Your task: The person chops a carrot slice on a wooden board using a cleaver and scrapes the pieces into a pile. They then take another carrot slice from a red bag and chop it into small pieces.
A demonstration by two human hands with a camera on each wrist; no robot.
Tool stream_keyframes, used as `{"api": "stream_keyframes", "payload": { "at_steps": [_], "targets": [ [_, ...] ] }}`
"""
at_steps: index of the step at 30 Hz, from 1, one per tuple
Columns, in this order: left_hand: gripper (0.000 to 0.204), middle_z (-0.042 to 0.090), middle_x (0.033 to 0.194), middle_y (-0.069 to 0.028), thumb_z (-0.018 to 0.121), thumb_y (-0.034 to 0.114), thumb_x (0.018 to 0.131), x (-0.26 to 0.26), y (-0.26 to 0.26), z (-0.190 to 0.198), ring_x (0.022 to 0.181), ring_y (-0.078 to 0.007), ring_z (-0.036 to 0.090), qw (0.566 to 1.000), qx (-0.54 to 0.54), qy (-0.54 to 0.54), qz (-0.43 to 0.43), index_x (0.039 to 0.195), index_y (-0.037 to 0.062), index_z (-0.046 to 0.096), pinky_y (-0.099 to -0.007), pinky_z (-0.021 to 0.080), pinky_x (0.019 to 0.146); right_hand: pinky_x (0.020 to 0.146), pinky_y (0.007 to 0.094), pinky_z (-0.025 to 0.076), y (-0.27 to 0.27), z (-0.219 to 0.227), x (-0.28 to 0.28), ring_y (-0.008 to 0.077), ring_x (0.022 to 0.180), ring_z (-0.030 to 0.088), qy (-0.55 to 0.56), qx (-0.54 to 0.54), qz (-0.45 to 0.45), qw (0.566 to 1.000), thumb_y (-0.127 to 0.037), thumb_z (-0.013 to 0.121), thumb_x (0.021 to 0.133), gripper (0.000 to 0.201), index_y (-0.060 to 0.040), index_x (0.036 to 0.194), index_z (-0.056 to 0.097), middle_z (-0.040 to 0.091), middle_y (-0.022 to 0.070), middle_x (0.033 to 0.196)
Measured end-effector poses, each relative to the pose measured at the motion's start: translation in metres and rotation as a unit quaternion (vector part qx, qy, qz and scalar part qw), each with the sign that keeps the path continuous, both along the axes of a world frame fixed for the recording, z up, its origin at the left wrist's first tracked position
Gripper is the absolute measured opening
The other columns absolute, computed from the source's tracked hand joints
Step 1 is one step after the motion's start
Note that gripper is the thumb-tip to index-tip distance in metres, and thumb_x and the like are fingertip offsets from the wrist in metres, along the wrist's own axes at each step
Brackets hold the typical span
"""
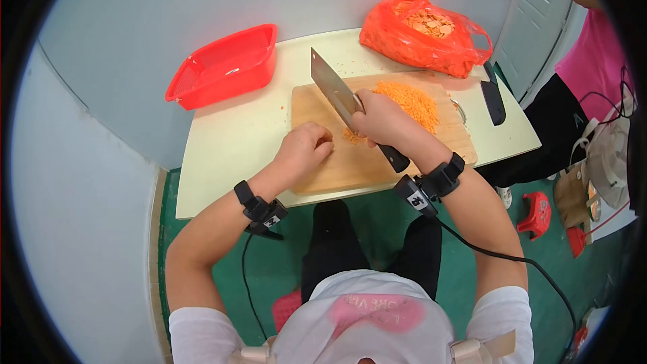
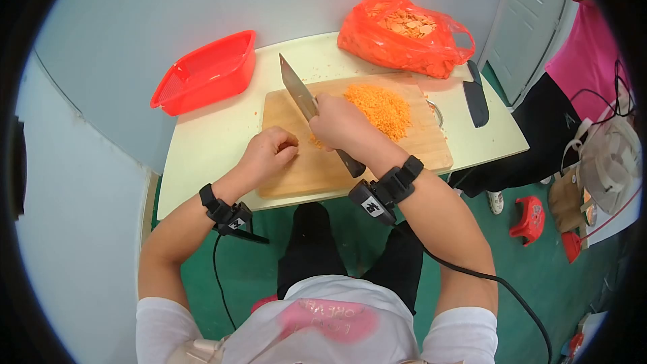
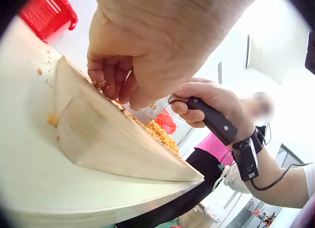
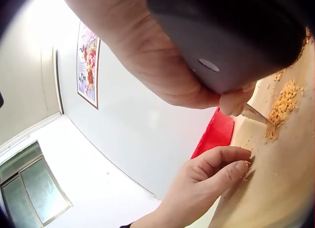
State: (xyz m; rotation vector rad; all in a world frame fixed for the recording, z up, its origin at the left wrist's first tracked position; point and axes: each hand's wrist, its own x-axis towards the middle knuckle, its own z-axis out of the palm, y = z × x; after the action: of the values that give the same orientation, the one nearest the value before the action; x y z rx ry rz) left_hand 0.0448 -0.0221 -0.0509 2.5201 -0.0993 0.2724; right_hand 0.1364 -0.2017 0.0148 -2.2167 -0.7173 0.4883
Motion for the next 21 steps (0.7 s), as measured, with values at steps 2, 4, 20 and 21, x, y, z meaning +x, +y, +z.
{"api": "stream_keyframes", "payload": {
  "at_steps": [2,4,20,21],
  "targets": [
    [0.018,0.062,0.088,-0.0135,0.065,0.015,0.082,-0.001,-0.001,0.002,0.081,-0.0279,0.063,1.000,0.028,-0.002,0.000,0.092,0.0009,0.069,-0.0361,0.050,0.074,0.059,0.0370,0.053,-0.002,0.002,-0.003,0.0260,0.059,0.067,-0.001,-0.003,0.000,1.000,-0.010,0.050,0.086,0.028,0.0066,0.108,0.056,0.066,0.0208,0.082],
    [0.018,0.062,0.088,-0.0134,0.065,0.015,0.082,-0.002,0.001,0.001,0.082,-0.0281,0.062,1.000,0.026,-0.004,-0.003,0.092,0.0008,0.069,-0.0362,0.050,0.074,0.059,0.0365,0.053,0.000,0.004,-0.002,0.0260,0.060,0.067,-0.012,-0.035,0.008,0.999,-0.011,0.050,0.086,0.028,0.0061,0.108,0.056,0.066,0.0210,0.083],
    [0.019,0.062,0.091,-0.0154,0.063,0.019,0.081,-0.003,-0.006,0.010,0.088,-0.0323,0.061,1.000,0.007,0.013,-0.005,0.085,0.0007,0.068,-0.0410,0.050,0.078,0.058,0.0358,0.053,-0.025,0.007,0.015,0.0254,0.060,0.066,0.019,0.002,0.003,1.000,-0.011,0.050,0.086,0.028,0.0057,0.107,0.056,0.065,0.0197,0.082],
    [0.019,0.062,0.091,-0.0154,0.063,0.019,0.081,-0.003,-0.006,0.008,0.088,-0.0323,0.061,1.000,0.003,0.014,-0.003,0.085,0.0007,0.068,-0.0410,0.050,0.078,0.053,0.0326,0.052,-0.026,0.003,0.016,0.0209,0.057,0.063,-0.003,-0.008,-0.009,1.000,-0.010,0.050,0.085,0.027,0.0049,0.106,0.055,0.062,0.0160,0.078]
  ]
}}
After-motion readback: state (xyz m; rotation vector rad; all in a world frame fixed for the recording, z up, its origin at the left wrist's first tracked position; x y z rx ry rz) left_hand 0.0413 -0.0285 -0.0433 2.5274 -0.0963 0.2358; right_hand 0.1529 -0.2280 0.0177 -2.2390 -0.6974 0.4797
